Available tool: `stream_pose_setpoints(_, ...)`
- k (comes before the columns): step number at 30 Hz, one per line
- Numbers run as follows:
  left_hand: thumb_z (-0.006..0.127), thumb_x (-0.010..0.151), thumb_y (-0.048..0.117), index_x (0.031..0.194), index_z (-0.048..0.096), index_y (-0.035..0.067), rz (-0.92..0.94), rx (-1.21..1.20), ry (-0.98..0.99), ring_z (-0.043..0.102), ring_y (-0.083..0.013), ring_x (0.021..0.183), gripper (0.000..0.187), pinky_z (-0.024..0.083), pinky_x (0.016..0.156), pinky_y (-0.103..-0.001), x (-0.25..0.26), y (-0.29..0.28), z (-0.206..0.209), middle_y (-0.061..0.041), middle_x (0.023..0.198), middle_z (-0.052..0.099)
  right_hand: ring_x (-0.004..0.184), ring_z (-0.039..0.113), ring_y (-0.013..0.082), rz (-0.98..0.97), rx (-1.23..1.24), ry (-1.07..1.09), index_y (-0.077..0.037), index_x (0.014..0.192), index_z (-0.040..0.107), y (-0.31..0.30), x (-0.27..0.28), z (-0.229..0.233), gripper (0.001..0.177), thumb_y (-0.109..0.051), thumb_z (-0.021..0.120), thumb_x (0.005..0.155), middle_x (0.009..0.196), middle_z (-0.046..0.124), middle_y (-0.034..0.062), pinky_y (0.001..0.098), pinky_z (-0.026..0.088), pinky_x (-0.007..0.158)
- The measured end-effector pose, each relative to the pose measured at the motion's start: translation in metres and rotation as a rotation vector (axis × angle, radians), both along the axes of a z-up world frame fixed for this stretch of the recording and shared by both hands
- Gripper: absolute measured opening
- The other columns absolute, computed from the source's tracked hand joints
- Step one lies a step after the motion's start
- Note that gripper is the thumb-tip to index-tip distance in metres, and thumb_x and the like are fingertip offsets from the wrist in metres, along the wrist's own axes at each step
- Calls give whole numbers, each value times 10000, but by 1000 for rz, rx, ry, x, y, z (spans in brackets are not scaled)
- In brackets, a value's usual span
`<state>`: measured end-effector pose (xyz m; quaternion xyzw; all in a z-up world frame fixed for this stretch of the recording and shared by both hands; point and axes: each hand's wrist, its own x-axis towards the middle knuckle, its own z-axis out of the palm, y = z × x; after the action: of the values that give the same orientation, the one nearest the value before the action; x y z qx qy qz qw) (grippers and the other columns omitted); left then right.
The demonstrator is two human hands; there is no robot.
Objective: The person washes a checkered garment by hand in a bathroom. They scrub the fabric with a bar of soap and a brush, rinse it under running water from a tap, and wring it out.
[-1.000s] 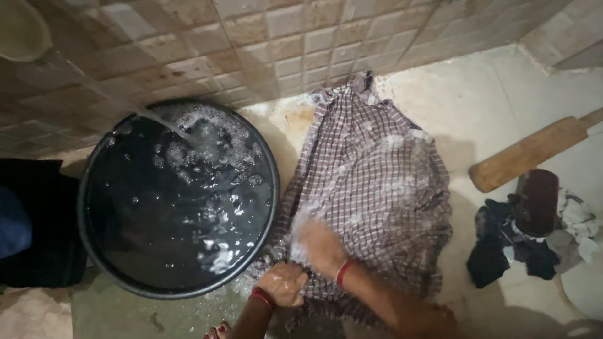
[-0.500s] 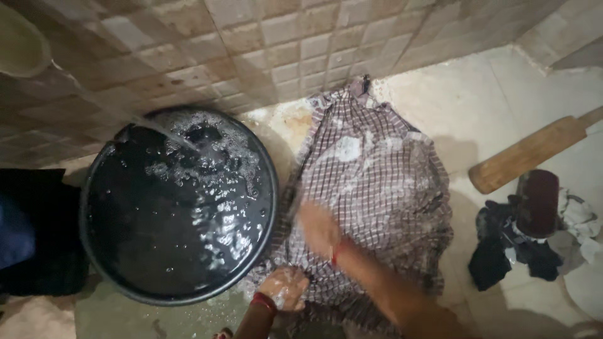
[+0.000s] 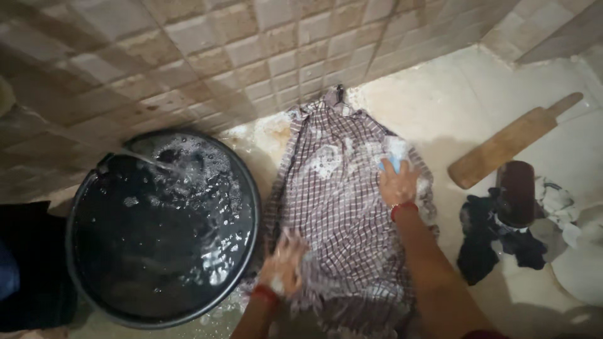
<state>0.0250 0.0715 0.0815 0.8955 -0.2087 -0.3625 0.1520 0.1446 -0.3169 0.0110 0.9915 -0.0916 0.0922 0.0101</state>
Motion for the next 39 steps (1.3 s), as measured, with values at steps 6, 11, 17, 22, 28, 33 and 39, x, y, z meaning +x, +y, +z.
stream_pose_setpoints(6, 720, 823, 309, 1308, 559, 41, 174, -107, -205, 468, -395, 1336, 577, 412, 1168, -471, 56, -29, 14, -209, 1381, 527, 1145, 565, 459, -38, 124, 58, -217, 1378, 628, -22, -67, 4, 504, -390, 638, 904, 1242, 620, 286, 514, 452, 970)
stream_pose_setpoints(11, 688, 853, 338, 1242, 603, 42, -64, -143, -145, 628, -338, 1122, 496, 476, 1030, -488, -52, 12, 36, -178, 1177, 647, 1092, 597, 450, -28, 60, 117, -144, 1306, 633, -41, -126, 12, 446, -345, 611, 908, 1077, 648, 260, 586, 500, 978)
stream_pose_setpoints(17, 780, 614, 320, 1291, 620, 108, -259, -189, -601, 498, -428, 1338, 727, 410, 1087, -607, -60, 16, 24, -218, 1410, 542, 1057, 654, 476, -359, 241, 380, -92, 1272, 648, -37, -94, 29, 343, -194, 578, 952, 1118, 704, 283, 561, 523, 966)
stream_pose_setpoints(22, 710, 827, 281, 1288, 590, 82, -25, -61, -261, 518, -343, 1224, 517, 422, 1056, -502, -31, 2, 6, -127, 1278, 596, 1190, 609, 411, 137, 705, -75, -18, 1247, 670, 77, -83, 27, 420, 36, 530, 855, 1236, 660, 235, 454, 475, 1064)
stream_pose_setpoints(28, 704, 760, 195, 1228, 622, 102, -286, -26, -168, 619, -372, 1077, 485, 472, 975, -487, -67, 35, -11, -168, 1131, 669, 1400, 442, 340, 996, 372, 360, -87, 1288, 650, 213, -151, 30, 475, -219, 606, 834, 1429, 573, 185, 517, 319, 1144)
stream_pose_setpoints(33, 810, 560, 249, 1114, 682, 56, -188, -385, -446, 643, -394, 1031, 601, 454, 956, -519, -77, 53, -26, -178, 1093, 695, 1076, 648, 283, 703, 523, -56, -141, 1135, 718, 99, -39, 16, 330, -309, 622, 867, 1152, 695, 82, 435, 522, 925)
stream_pose_setpoints(39, 804, 652, 254, 1013, 661, 88, -132, -308, -188, 634, -350, 1069, 423, 475, 966, -468, -79, 54, -32, -135, 1059, 673, 1111, 648, 368, 292, -538, -219, 22, 1278, 635, 93, 13, 23, 461, -251, 632, 907, 1237, 673, 246, 444, 525, 932)
